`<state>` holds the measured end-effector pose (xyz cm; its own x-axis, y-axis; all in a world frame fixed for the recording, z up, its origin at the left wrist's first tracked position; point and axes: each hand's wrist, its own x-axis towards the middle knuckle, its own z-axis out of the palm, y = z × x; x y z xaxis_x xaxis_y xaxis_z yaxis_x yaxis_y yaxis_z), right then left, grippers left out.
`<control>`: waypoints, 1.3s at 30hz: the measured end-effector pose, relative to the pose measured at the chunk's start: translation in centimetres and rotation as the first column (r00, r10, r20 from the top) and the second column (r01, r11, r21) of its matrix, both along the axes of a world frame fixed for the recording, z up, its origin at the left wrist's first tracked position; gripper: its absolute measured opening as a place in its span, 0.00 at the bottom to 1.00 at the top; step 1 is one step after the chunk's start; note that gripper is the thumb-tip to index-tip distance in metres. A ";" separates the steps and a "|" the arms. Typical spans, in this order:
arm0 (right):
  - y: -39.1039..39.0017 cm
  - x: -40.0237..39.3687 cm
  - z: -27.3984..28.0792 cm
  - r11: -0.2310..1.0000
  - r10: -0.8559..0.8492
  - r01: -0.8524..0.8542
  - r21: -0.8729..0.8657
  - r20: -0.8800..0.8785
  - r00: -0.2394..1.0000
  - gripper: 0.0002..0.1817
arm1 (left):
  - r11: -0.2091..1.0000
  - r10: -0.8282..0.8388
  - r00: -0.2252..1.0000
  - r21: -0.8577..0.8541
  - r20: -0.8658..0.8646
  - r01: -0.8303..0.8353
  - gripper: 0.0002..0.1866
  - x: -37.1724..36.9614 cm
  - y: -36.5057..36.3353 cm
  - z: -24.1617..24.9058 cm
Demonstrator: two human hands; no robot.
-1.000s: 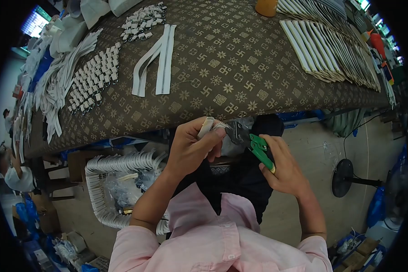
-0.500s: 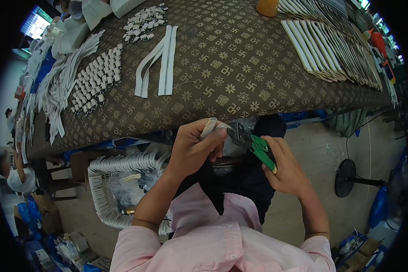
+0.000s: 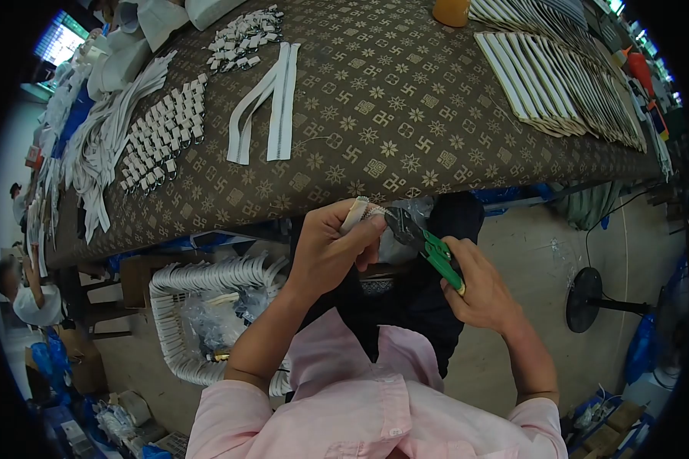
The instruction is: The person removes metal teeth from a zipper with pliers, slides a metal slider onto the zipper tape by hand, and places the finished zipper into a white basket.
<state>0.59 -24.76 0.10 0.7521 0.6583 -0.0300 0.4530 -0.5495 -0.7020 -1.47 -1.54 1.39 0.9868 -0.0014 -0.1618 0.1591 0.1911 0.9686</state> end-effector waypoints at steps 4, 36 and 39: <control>0.0 -0.1 -0.1 1.000 0.006 -0.005 0.026 -0.048 0.999 0.28 | 1.000 0.016 1.000 0.001 -0.004 -0.016 0.11 -0.1 -0.2 0.1; -0.4 -1.0 -1.5 0.992 -0.016 0.083 0.094 -0.562 0.827 0.25 | 0.997 0.065 0.998 0.040 -0.026 -0.064 0.09 0.4 -1.5 -1.8; 0.3 -2.6 -2.3 0.981 -0.173 0.174 0.082 -0.018 0.985 0.25 | 0.965 0.169 0.983 0.192 0.070 -0.179 0.09 -0.1 -2.1 -2.8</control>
